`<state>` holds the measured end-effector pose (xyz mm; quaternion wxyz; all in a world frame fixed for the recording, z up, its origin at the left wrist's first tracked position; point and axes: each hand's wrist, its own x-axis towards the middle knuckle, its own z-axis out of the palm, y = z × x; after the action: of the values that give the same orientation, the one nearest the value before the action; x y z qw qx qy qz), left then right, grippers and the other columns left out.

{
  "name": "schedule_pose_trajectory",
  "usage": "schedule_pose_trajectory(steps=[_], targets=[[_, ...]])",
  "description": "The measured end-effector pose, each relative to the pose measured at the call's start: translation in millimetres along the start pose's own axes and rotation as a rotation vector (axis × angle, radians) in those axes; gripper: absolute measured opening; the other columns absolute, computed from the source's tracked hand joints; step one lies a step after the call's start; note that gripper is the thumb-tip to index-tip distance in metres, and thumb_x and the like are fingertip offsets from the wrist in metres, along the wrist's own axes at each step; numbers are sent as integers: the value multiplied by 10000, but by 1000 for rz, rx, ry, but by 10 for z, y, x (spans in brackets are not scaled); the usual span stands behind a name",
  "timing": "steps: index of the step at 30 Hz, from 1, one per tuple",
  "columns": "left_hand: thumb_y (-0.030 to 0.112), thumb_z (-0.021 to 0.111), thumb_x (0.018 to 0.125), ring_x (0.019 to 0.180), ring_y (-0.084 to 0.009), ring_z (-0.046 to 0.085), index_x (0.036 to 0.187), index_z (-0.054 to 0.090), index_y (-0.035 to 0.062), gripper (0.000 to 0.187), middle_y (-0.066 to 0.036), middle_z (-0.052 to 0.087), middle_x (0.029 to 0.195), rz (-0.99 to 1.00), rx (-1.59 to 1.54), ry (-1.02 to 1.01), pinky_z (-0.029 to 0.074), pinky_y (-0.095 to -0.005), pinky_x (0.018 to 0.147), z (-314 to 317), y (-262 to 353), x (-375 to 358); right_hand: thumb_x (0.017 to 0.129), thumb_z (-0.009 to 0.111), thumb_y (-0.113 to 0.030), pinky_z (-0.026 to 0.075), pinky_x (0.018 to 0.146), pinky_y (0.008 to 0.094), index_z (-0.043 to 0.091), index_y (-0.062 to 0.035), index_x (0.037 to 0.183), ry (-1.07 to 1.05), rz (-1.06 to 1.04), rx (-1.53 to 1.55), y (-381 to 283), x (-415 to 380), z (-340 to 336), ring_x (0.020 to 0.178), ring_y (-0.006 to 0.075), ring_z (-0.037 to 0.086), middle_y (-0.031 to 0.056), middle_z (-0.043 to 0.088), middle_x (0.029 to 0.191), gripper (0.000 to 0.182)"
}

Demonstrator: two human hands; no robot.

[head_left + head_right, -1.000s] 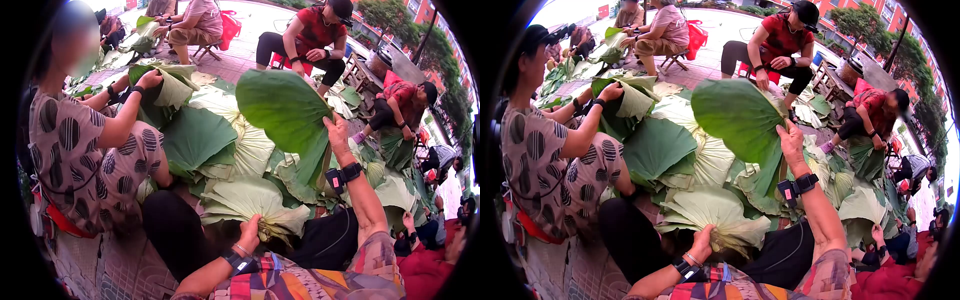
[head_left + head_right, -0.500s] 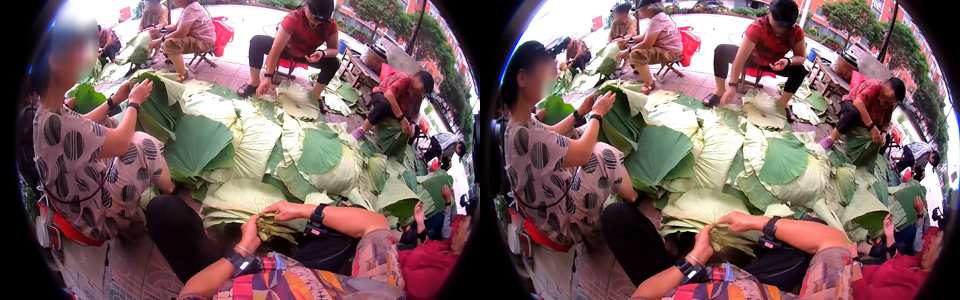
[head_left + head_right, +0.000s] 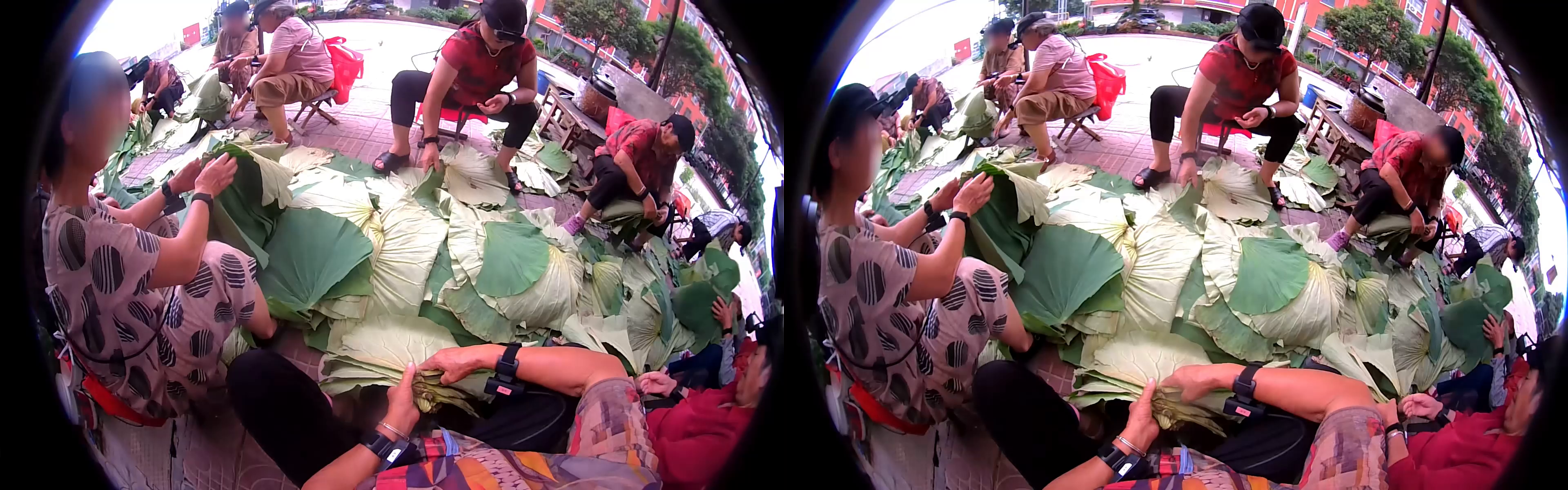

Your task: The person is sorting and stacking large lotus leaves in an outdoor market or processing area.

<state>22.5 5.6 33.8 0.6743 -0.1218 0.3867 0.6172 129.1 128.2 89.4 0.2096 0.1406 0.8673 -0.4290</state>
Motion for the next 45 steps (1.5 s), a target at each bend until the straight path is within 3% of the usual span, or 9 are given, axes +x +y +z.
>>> schedule_pose_trajectory(steps=[5, 7, 10, 19, 23, 27, 28, 35, 45], targets=[[176, 630, 719, 678, -196, 570, 868, 541, -13, 256, -82, 577, 802, -33, 135, 143, 489, -339, 617, 22, 97, -80, 714, 606, -196, 412, 826, 314, 410, 19, 1193, -168, 154, 244, -220, -11, -303, 952, 235, 539, 174, 554, 1055, 560], [159, 635, 706, 640, -184, 562, 823, 543, -28, 239, -83, 571, 766, -6, 120, 178, 484, -331, 580, 14, 62, -27, 766, 606, -253, 433, 813, 310, 410, 34, 1193, 8, 40, 387, 142, 75, -346, 974, 210, 525, 136, 546, 1090, 550], [146, 640, 693, 590, -170, 548, 767, 544, -36, 219, -78, 560, 719, 25, 114, 213, 472, -321, 533, 29, 54, -9, 759, 607, -220, 439, 732, 263, 458, -21, 1172, 300, 269, 627, 376, 120, -588, 958, 148, 509, 79, 524, 1107, 483], [156, 645, 687, 583, -170, 541, 756, 540, -29, 224, -70, 551, 719, 38, 81, 213, 460, -319, 512, 157, 164, -60, 687, 669, -228, 421, 789, 414, 341, 8, 1234, 774, 603, 1065, 1353, 871, -592, 1099, 298, 408, 166, 412, 1204, 680], [162, 647, 685, 587, -166, 537, 769, 536, -47, 251, -73, 547, 730, -11, 108, 242, 458, -320, 507, 134, 174, -27, 688, 683, -240, 407, 791, 416, 362, -25, 1146, 868, 504, 1291, 1464, 1177, -381, 1117, 283, 345, 133, 348, 1196, 600], [156, 636, 689, 588, -169, 539, 767, 535, -43, 236, -76, 547, 731, -35, 102, 242, 459, -317, 508, 150, 168, -48, 706, 672, -233, 396, 604, 283, 483, -109, 877, 985, 442, 1401, 1289, 1221, -437, 723, 123, 480, 22, 499, 813, 284], [152, 630, 692, 584, -167, 538, 766, 534, -41, 228, -75, 547, 725, -43, 104, 236, 460, -313, 508, 212, 202, -115, 722, 655, -227, 328, 478, 233, 508, -123, 739, 1054, 356, 1412, 1257, 1248, -447, 507, 65, 399, -47, 446, 606, 181], [150, 631, 694, 575, -159, 533, 757, 533, -28, 213, -63, 543, 716, -28, 96, 188, 455, -308, 493, 242, 199, -221, 679, 619, -196, 308, 450, 281, 460, 14, 562, 1370, 262, 630, 784, 1309, -1022, 496, 80, 334, -24, 413, 502, 288], [163, 645, 685, 602, -173, 545, 795, 537, -45, 259, -76, 554, 743, -1, 138, 202, 464, -316, 519, 184, 148, -174, 737, 577, -126, 308, 491, 197, 565, -48, 635, 1105, -182, 607, -40, -136, -2074, 543, 5, 362, -98, 473, 603, 129]])
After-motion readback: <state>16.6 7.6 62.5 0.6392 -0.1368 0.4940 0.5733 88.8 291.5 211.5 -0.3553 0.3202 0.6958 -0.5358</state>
